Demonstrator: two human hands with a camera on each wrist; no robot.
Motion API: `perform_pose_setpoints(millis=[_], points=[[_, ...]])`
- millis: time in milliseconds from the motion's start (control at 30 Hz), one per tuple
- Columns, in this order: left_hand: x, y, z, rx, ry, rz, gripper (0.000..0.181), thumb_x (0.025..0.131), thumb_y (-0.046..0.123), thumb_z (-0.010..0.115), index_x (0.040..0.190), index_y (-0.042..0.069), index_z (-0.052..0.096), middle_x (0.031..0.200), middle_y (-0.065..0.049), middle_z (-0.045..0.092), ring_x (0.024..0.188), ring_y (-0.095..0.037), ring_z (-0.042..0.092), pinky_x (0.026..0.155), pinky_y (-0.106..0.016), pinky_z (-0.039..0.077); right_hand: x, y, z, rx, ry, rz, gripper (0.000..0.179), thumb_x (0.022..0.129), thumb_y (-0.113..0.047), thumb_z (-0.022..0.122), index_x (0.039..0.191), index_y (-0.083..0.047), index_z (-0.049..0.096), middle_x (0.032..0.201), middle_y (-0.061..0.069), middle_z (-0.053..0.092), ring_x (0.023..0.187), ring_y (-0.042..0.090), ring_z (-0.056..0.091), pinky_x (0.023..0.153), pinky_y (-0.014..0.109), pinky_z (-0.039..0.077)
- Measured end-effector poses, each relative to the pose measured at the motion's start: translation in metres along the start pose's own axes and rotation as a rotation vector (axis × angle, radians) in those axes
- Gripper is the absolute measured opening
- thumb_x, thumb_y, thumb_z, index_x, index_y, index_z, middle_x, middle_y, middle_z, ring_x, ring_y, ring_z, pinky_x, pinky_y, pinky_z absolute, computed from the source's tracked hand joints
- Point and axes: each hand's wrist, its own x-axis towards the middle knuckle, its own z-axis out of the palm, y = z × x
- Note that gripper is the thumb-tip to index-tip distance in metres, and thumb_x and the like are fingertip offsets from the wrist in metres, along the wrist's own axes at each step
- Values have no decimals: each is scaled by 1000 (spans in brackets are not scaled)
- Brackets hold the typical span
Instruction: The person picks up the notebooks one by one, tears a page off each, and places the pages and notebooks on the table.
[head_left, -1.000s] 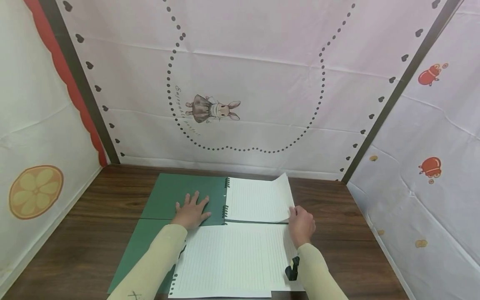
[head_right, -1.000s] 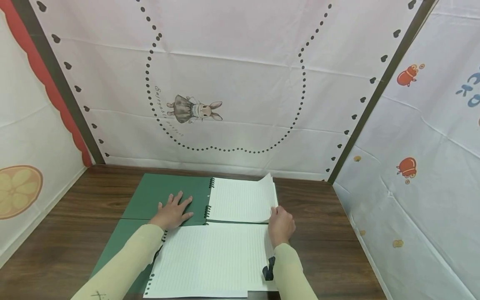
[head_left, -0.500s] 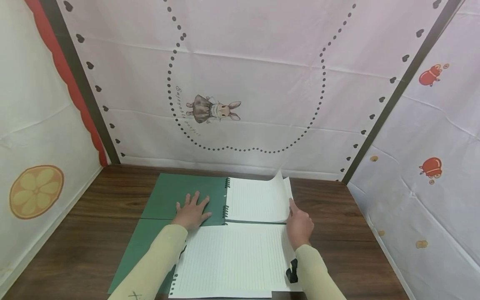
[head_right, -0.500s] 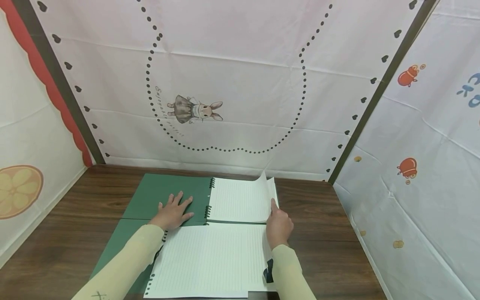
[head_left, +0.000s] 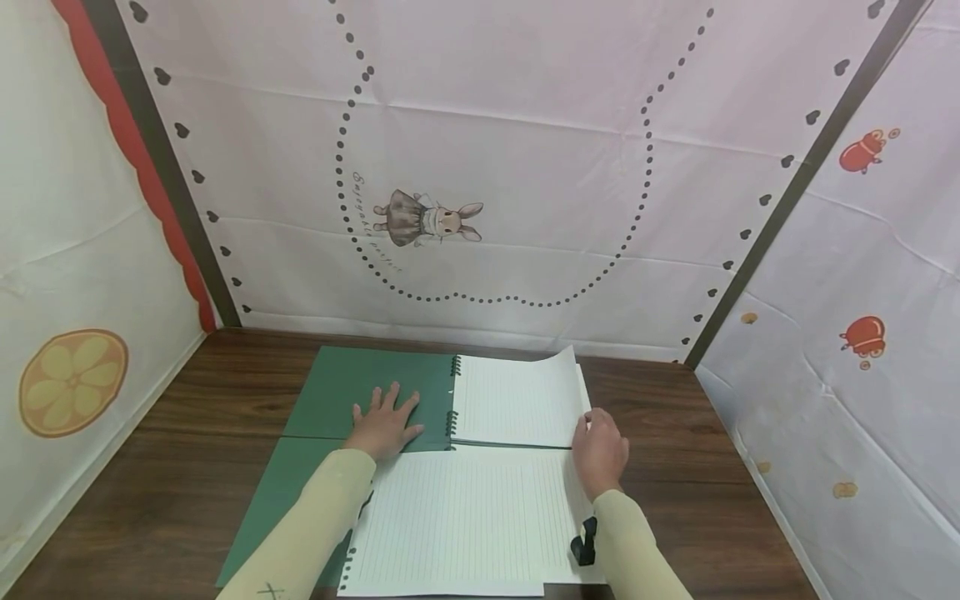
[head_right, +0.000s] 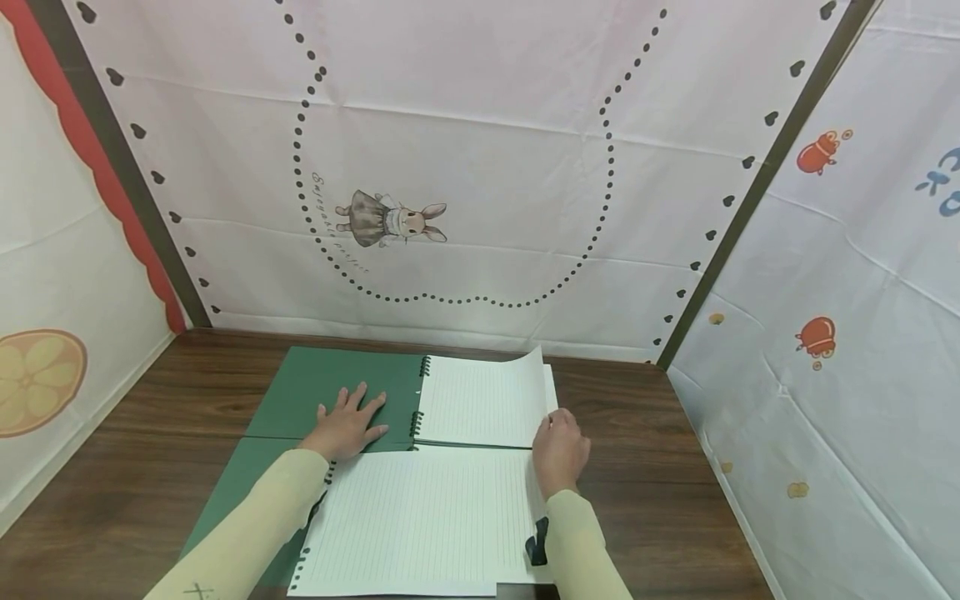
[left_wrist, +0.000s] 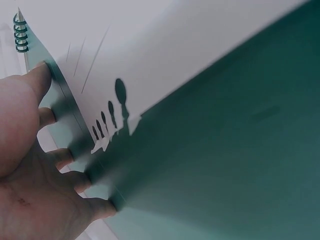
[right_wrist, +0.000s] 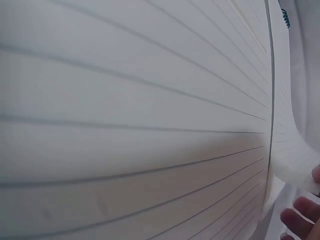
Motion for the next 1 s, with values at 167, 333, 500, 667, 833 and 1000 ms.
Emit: perform_pose_setpoints(millis=[167,333,500,667,833,1000], points=[[1,-1,1,0,2,-4,65,99,41,51,154,14,27,161,-24,9,146,-51,5,108,-77,9,0,0,0,-13,-59,14,36,98,-24,52,119,4,63,124,23,60,113,38,56,91,53,42],[1,-2,1,2,2,-8,65,99,41,51,154,14,27,161,-24,9,146,-51,5,108,-77,9,2,3,1,3,-97,31,39,97,-25,53,119,6,62,120,25,61,112,40,57,93,55,43],[1,-2,2,2,-1,-9,65,99,41,50,154,15,27,161,-24,9,146,-51,5,108,-76,9,7,9,1,40,-87,61,38,95,-24,55,114,8,63,111,26,63,104,40,61,89,56,45],[0,-1,1,-3,0,-6,65,99,41,51,154,14,27,161,-24,9,146,-51,5,108,-77,9,12,12,1,75,-116,107,40,94,-23,57,115,9,62,113,28,63,104,41,61,91,57,44],[-1,0,1,-5,-5,-7,65,99,41,51,154,14,27,161,-24,9,146,-51,5,108,-76,9,14,12,1,148,-140,147,27,93,-17,59,104,7,65,104,25,67,85,32,62,73,45,50],[-1,0,0,-4,-4,-11,65,100,41,50,154,14,27,161,-23,9,146,-50,5,108,-76,9,14,12,2,189,-157,166,18,94,-13,58,94,4,65,94,20,69,74,24,54,64,35,44]])
